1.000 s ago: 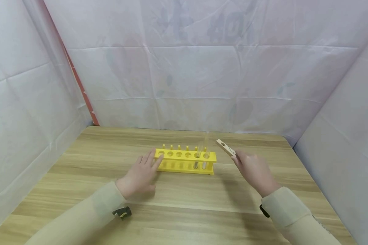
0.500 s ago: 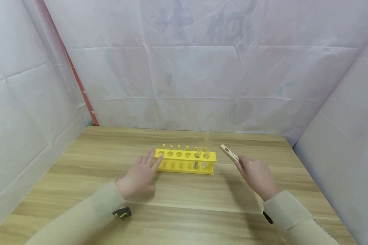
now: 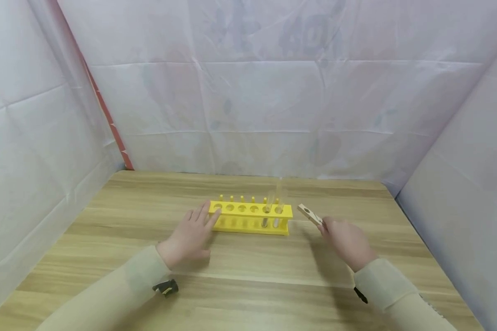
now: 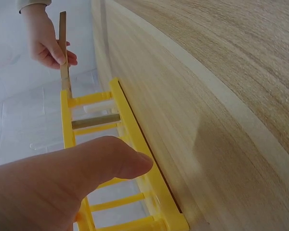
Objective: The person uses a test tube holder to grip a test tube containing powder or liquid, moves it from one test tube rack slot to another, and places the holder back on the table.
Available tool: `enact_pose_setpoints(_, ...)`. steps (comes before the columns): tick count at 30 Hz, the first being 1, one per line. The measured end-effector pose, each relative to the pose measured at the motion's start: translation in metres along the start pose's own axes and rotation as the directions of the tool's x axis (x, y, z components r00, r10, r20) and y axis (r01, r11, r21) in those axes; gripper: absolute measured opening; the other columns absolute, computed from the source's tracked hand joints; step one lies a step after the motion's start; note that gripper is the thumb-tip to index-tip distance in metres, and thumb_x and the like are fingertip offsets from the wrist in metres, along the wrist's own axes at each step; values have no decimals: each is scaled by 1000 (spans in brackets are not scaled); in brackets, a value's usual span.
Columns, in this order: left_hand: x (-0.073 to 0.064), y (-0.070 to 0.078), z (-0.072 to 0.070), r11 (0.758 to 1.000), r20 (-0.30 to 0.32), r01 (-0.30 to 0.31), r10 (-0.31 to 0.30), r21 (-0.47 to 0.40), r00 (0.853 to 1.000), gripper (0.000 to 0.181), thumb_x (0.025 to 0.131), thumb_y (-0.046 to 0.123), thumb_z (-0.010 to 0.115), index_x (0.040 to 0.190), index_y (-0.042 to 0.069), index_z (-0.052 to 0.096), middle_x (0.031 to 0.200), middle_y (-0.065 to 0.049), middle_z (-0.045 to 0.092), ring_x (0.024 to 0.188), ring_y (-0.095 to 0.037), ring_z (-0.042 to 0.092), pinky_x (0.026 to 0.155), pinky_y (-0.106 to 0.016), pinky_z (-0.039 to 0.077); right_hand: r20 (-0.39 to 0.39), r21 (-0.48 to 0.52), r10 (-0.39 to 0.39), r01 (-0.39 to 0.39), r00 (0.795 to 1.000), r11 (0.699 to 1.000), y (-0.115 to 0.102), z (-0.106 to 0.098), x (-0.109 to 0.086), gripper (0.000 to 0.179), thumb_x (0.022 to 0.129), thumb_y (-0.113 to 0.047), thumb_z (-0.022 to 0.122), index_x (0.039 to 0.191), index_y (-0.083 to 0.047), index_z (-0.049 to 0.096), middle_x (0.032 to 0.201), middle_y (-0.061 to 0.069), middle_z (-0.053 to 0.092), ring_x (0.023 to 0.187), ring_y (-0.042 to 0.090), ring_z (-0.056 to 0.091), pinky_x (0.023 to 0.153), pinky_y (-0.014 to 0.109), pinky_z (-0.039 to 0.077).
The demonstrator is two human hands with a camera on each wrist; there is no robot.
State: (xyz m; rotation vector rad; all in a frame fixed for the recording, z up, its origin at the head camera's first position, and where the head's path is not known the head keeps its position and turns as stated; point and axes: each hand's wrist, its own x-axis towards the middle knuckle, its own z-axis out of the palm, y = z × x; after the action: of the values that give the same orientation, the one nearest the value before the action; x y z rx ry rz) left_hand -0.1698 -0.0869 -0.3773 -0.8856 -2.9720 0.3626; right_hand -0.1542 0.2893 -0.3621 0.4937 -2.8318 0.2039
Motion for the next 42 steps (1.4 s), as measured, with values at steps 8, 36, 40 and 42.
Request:
enact_pose_setpoints(8,3,0,1,1000,-2,0,0,-20,1000,104,75,53,67,150,7,12,150,-28,11,137,-39,17,107,-50,25,55,-12,14,-14,998,1000,0,7,-4,26,88,-12,61,67,-14,45,53,-5,34,47,12,32,43,28,28)
enact_pose_setpoints(36,1,2,1,1000,-1,0,0,4,1000,103,75,54,66,150,8,12,150,-28,12,137,-38,18,107,-49,26,130,-44,21,-15,991,999,-2,26,-8,25,87,-11,61,67,-11,46,54,-4,38,49,13,35,41,30,31)
enact_pose_setpoints(40,1,1,1,1000,0,4,-4,-6,1000,104,75,53,67,150,7,12,150,-28,12,137,-38,18,107,-49,26,151,-47,38,-31,988,998,-2,27,-5,26,88,-11,60,66,-11,46,54,-4,38,48,13,35,41,30,31)
enact_pose_setpoints(42,2,1,1,1000,5,11,-11,-2,1000,104,75,53,67,150,8,12,150,-28,11,137,-38,18,107,-49,25,159,-47,39,-32,987,998,-2,28,-3,26,88,-12,60,66,-11,46,54,-3,39,48,13,36,41,30,32)
